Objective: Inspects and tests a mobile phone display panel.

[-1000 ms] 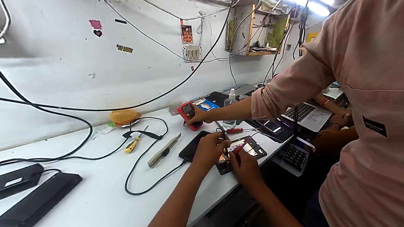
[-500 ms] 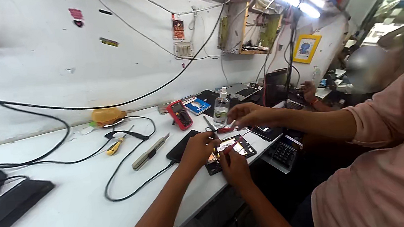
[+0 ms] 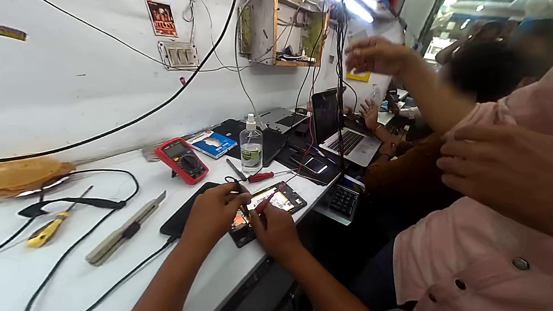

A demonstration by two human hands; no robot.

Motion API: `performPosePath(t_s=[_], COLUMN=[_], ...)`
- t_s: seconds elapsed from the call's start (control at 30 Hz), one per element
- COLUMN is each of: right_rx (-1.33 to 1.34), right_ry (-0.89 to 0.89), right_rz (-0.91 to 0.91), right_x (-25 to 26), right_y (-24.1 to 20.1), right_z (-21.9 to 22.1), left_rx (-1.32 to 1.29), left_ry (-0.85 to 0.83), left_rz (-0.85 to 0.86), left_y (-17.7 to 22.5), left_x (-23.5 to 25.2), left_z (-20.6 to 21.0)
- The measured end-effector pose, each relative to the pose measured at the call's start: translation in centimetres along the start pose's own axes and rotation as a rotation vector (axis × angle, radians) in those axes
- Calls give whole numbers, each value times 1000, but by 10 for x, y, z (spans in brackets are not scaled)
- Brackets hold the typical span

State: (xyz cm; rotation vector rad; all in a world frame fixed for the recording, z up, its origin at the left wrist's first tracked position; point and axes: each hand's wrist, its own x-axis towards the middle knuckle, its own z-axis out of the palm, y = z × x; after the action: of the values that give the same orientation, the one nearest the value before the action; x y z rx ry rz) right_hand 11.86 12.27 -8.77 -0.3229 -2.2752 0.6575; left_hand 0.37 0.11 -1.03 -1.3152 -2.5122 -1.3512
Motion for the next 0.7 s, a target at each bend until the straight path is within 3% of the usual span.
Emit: performPosePath(t_s=[0.7], right_rx=[-21], right_ry=[11], right_rz=[-2], right_x=[1], right_y=[6], right_z=[8], left_rx=[-76], left_ry=[-16], left_rz=[-21], left_y=[-18], left_x=[7], left_z=[5])
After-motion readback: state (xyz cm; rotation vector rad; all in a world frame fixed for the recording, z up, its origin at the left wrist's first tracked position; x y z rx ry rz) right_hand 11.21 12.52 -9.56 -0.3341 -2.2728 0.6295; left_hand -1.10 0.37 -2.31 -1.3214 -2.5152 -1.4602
